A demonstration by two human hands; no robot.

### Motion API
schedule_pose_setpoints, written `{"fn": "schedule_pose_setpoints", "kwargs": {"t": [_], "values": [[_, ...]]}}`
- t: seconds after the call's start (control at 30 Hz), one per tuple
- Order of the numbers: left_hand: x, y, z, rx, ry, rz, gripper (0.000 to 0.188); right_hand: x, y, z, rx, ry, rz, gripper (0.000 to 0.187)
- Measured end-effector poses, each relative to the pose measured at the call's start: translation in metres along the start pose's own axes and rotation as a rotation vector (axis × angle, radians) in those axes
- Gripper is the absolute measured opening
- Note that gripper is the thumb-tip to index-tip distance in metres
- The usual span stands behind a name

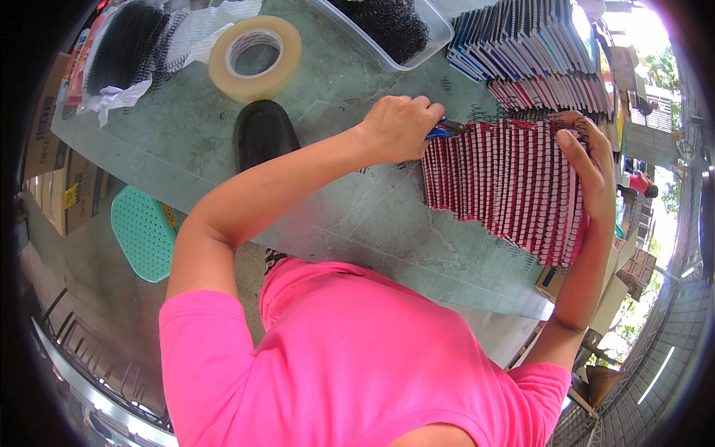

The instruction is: The person trims the ends of wire spiral bindings on a stack of notebooks using pliers.

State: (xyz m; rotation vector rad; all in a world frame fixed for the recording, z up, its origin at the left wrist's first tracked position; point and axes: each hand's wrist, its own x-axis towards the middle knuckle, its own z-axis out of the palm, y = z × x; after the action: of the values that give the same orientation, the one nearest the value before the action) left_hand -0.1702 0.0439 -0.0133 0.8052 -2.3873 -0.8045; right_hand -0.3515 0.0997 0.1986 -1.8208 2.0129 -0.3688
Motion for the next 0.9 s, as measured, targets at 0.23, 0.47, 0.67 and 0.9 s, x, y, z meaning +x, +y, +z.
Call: {"fn": "schedule_pose_setpoints", "kwargs": {"t": [0.23,0.47,0.67,0.9], "values": [[-0.003,-0.004,-0.007,0.072,0.258,0.119,0.039,-0.002,0.001,0.001,-0.035,0.051,0.002,0.043],[0.009,-0.004,-0.006,0.039,0.089,0.088,0.038,-0.001,0.004,0.0,-0.033,0.032,0.004,0.044],[0.005,0.001,-0.005,0.015,0.05,0.006,0.039,-0.001,0.004,0.0,-0.039,0.014,0.013,0.045],[0.007,0.009,-0.007,0.188,0.299,0.202,0.043,0.0,0.004,-0.001,-0.02,0.008,0.006,0.044]]}}
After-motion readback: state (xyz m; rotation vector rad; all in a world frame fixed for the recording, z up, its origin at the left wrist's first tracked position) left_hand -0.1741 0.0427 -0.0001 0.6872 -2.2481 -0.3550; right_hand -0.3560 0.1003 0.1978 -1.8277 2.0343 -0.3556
